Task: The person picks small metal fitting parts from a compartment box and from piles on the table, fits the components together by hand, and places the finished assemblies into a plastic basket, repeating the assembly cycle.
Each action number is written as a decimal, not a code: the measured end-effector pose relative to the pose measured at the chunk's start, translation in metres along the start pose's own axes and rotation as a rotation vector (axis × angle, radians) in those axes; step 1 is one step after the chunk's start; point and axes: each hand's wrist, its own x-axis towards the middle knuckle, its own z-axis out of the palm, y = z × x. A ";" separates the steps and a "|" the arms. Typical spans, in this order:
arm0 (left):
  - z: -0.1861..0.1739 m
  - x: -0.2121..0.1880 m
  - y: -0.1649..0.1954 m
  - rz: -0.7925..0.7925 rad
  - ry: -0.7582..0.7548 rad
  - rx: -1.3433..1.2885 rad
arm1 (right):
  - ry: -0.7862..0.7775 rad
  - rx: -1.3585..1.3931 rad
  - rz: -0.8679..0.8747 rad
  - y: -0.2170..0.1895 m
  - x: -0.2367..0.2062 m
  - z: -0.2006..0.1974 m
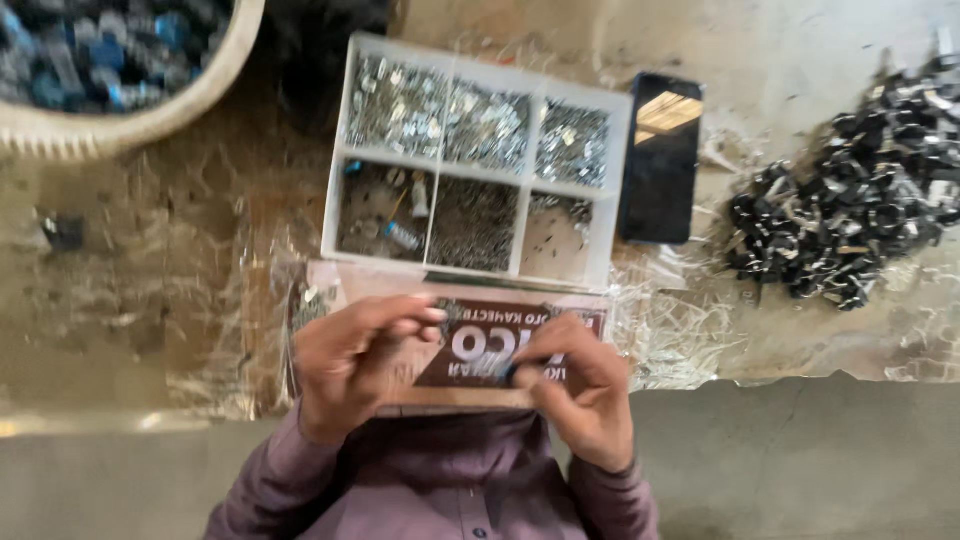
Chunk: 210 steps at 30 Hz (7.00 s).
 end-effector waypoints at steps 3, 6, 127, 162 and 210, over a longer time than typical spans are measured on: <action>-0.002 -0.002 -0.007 -0.050 0.128 -0.178 | -0.644 -0.153 -0.111 -0.012 0.030 -0.031; -0.003 -0.006 -0.012 -0.032 0.131 -0.159 | -0.155 -0.185 -0.083 -0.010 0.072 -0.043; -0.002 0.096 0.025 0.305 0.123 0.403 | 0.005 -0.087 -0.002 -0.025 0.128 0.017; -0.006 0.096 0.030 0.254 0.169 0.563 | -0.093 -1.275 -0.380 -0.035 0.156 0.023; -0.014 0.097 0.018 0.301 0.219 0.496 | -0.069 -0.667 -0.070 -0.047 0.163 0.030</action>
